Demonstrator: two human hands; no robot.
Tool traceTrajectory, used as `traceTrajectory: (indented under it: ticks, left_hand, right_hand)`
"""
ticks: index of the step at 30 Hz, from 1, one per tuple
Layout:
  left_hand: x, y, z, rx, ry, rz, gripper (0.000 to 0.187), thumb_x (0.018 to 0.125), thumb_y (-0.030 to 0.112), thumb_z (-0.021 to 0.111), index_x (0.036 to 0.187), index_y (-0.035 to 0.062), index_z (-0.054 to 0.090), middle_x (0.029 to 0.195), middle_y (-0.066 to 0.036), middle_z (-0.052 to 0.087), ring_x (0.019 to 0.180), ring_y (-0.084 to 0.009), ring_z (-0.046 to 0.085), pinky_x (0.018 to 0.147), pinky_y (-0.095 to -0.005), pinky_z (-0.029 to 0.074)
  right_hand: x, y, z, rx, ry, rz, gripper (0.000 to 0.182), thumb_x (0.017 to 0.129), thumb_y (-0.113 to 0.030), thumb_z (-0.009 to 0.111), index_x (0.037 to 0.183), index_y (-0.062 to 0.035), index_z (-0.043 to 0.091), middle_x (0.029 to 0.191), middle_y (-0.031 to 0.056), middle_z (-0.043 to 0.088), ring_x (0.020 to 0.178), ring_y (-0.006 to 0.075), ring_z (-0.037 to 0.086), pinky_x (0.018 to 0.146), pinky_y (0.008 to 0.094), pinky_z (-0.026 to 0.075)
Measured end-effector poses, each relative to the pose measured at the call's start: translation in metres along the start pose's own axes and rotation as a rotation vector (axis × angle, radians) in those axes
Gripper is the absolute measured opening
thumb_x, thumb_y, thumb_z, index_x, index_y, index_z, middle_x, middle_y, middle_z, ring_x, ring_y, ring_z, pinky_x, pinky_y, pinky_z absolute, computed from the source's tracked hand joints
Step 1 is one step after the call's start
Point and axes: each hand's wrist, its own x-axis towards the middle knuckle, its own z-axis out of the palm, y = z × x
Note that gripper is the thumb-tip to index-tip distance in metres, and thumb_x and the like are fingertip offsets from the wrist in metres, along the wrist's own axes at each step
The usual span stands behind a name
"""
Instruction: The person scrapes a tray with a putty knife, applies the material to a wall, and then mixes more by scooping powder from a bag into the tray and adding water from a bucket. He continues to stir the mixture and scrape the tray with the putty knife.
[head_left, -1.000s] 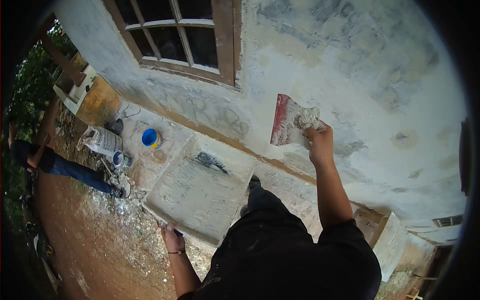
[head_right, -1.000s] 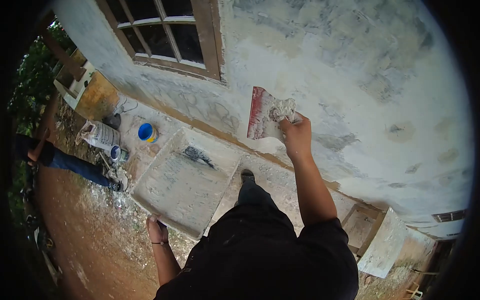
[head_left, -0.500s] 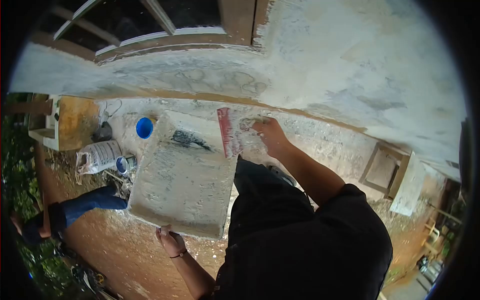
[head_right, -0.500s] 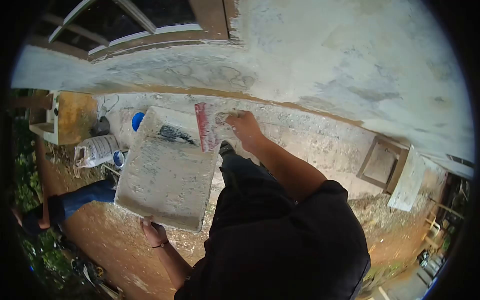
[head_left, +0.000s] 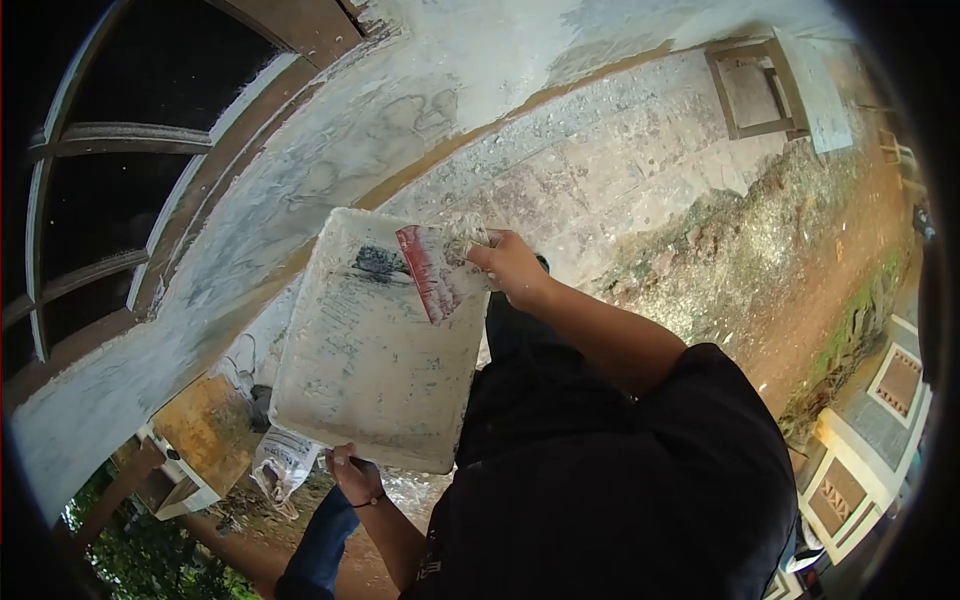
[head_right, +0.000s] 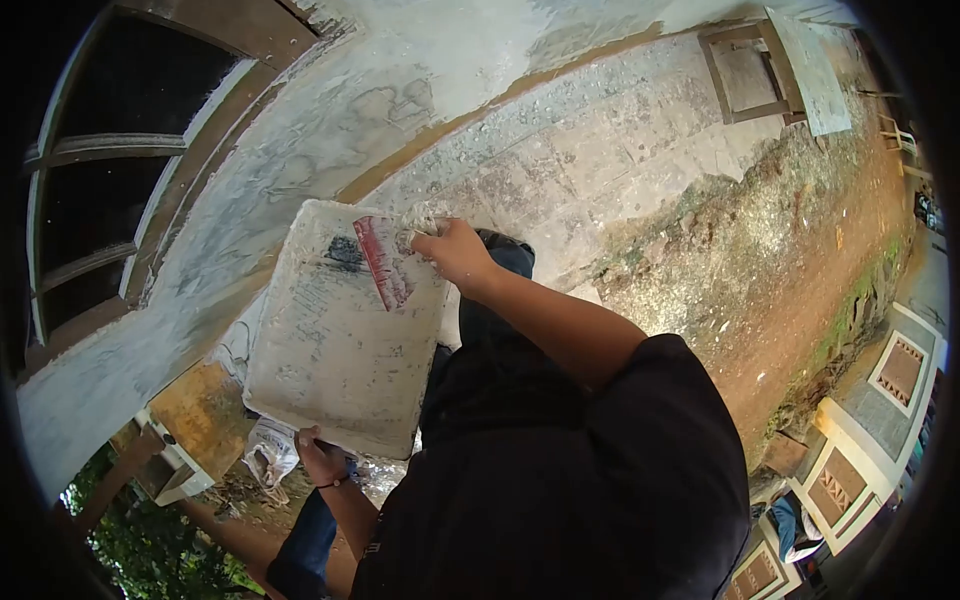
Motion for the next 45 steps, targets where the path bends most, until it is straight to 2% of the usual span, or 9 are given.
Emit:
traceTrajectory:
  ticks: [1, 4, 7, 18, 23, 28, 34, 38, 45]
  left_hand:
    - [0.015, 0.010, 0.001, -0.269, -0.194, -0.132, 0.035, 0.063, 0.009, 0.052, 0.096, -0.0013, 0.048, 0.098, -0.011, 0.051, 0.089, -0.0236, 0.047, 0.083, -0.0341, 0.039]
    - [0.058, -0.001, -0.012, -0.115, -0.102, -0.162, 0.043, 0.062, 0.009, 0.050, 0.103, -0.0035, 0.047, 0.098, -0.010, 0.049, 0.088, -0.0235, 0.048, 0.082, -0.0337, 0.040]
    - [0.096, -0.011, -0.042, 0.088, -0.430, -0.205, 0.039, 0.065, 0.011, 0.050, 0.101, -0.0016, 0.048, 0.093, -0.009, 0.051, 0.084, -0.0210, 0.050, 0.076, -0.0321, 0.044]
    - [0.119, -0.104, -0.101, 0.252, -0.420, -0.362, 0.049, 0.064, 0.008, 0.050, 0.113, 0.0026, 0.044, 0.099, -0.010, 0.052, 0.084, -0.0208, 0.054, 0.067, -0.0337, 0.048]
    - [0.108, -0.151, -0.116, 0.323, -0.454, -0.368, 0.051, 0.064, 0.008, 0.050, 0.114, 0.0035, 0.043, 0.101, -0.011, 0.052, 0.085, -0.0227, 0.054, 0.064, -0.0339, 0.048]
    - [0.079, -0.203, -0.143, 0.355, -0.561, -0.262, 0.047, 0.064, 0.008, 0.049, 0.110, -0.0003, 0.045, 0.100, -0.011, 0.052, 0.083, -0.0201, 0.055, 0.062, -0.0299, 0.048]
    - [0.026, -0.288, -0.201, 0.161, -0.628, -0.157, 0.042, 0.065, 0.006, 0.050, 0.106, -0.0018, 0.045, 0.095, -0.010, 0.051, 0.078, -0.0199, 0.053, 0.060, -0.0289, 0.046]
    - [-0.011, -0.306, -0.255, 0.210, -0.535, -0.218, 0.043, 0.064, 0.006, 0.050, 0.106, -0.0012, 0.045, 0.098, -0.012, 0.051, 0.083, -0.0223, 0.055, 0.066, -0.0326, 0.049]
    - [0.000, -0.358, -0.314, 0.240, -0.576, -0.440, 0.039, 0.067, 0.008, 0.051, 0.106, 0.0019, 0.047, 0.097, -0.008, 0.052, 0.083, -0.0204, 0.055, 0.066, -0.0327, 0.049]
  right_hand:
    - [-0.005, 0.018, 0.004, -0.007, 0.066, -0.037, 0.024, 0.072, -0.016, 0.058, 0.085, 0.0040, 0.061, 0.070, 0.0068, 0.059, 0.058, 0.0123, 0.052, 0.053, 0.0268, 0.041]
    - [-0.027, 0.078, 0.021, 0.068, 0.225, -0.088, 0.023, 0.074, -0.016, 0.056, 0.084, 0.0045, 0.059, 0.070, 0.0055, 0.056, 0.057, 0.0112, 0.049, 0.051, 0.0266, 0.039]
    - [-0.064, 0.123, 0.056, 0.278, 0.420, -0.042, 0.019, 0.074, -0.010, 0.054, 0.085, 0.0040, 0.060, 0.076, 0.0078, 0.059, 0.064, 0.0143, 0.057, 0.056, 0.0270, 0.044]
    - [-0.147, 0.283, 0.064, 0.304, 0.842, 0.092, 0.021, 0.074, -0.007, 0.054, 0.089, 0.0056, 0.057, 0.073, 0.0081, 0.059, 0.059, 0.0141, 0.057, 0.050, 0.0268, 0.043]
    - [-0.171, 0.376, 0.028, 0.123, 0.875, 0.128, 0.019, 0.072, -0.012, 0.057, 0.083, 0.0034, 0.059, 0.068, 0.0085, 0.057, 0.056, 0.0144, 0.053, 0.050, 0.0286, 0.041]
    - [-0.233, 0.442, 0.010, 0.201, 0.881, 0.059, 0.018, 0.073, -0.012, 0.056, 0.085, 0.0020, 0.059, 0.069, 0.0075, 0.057, 0.058, 0.0139, 0.053, 0.052, 0.0284, 0.042]
    - [-0.301, 0.550, -0.006, 0.575, 0.856, -0.081, 0.022, 0.075, -0.008, 0.052, 0.093, 0.0039, 0.055, 0.081, 0.0079, 0.058, 0.067, 0.0158, 0.056, 0.060, 0.0285, 0.045]
    - [-0.360, 0.614, 0.004, 0.670, 1.014, -0.014, 0.023, 0.076, -0.009, 0.053, 0.094, 0.0037, 0.053, 0.082, 0.0097, 0.059, 0.067, 0.0183, 0.058, 0.059, 0.0291, 0.047]
    - [-0.403, 0.684, 0.015, 0.621, 0.950, 0.088, 0.021, 0.077, -0.008, 0.050, 0.091, 0.0068, 0.053, 0.080, 0.0112, 0.059, 0.070, 0.0198, 0.060, 0.063, 0.0304, 0.049]
